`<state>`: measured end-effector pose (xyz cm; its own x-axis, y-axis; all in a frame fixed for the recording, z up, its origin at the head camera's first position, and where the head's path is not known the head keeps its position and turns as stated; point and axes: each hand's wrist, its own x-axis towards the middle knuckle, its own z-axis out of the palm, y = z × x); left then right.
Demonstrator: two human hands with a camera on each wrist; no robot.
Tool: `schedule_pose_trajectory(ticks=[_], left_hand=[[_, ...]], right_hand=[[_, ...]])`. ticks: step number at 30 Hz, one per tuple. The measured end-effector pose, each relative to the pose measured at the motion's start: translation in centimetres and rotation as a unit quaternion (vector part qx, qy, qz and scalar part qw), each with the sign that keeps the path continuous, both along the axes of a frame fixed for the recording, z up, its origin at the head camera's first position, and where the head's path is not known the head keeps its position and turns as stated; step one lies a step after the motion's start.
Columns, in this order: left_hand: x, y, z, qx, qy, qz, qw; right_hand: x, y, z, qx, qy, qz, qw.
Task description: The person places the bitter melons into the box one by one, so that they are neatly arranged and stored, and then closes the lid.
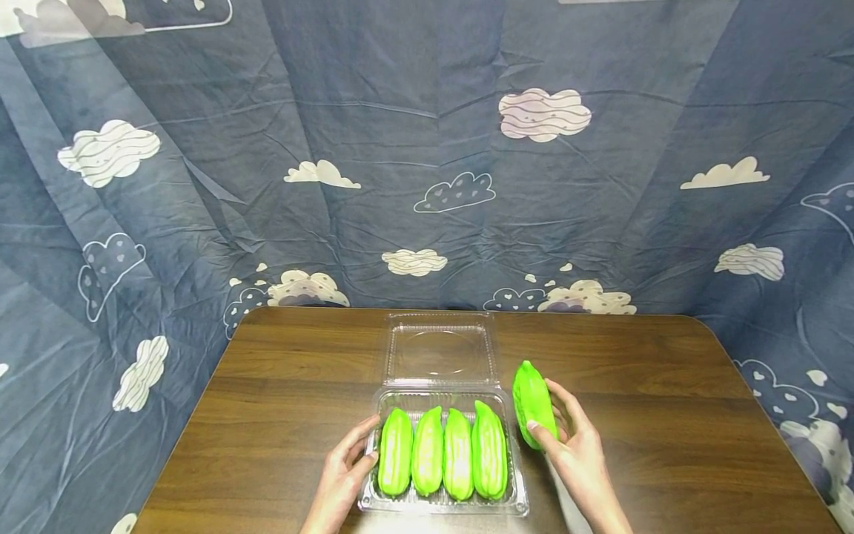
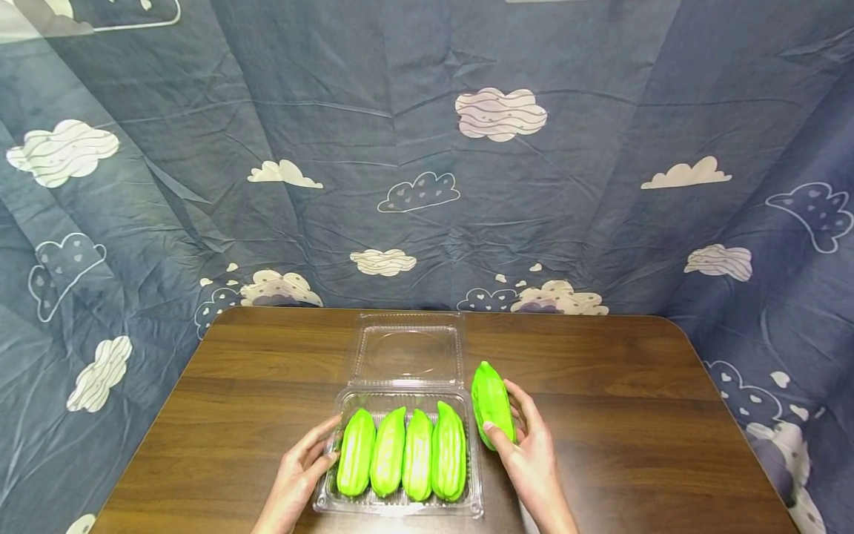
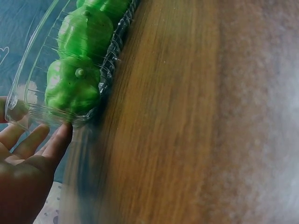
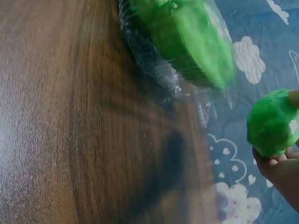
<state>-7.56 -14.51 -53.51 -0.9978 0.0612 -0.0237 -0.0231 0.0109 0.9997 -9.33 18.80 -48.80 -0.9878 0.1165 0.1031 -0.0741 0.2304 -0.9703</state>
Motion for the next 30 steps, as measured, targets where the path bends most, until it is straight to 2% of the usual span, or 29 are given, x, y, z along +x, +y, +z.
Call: schedule_pose_trajectory(ticks=[9,24,30], left_hand=[[0.0,0.0,0.0,-0.007,0.001,0.003,1.0000],[0.0,0.0,0.0,-0.006,0.001,0.000,1.0000],[0.0,0.0,-0.1,-0.005,0.006,0.000,1.0000]], right_hand=[[0.6,-1.2,0.8,0.001,0.009,-0.016,0.9998],[1.1,-4.0,1.2,-0.050,0.027,0.031,0.9979],[1.4,-5.2,1.1,-0.037,0.025,0.060,0.9972]])
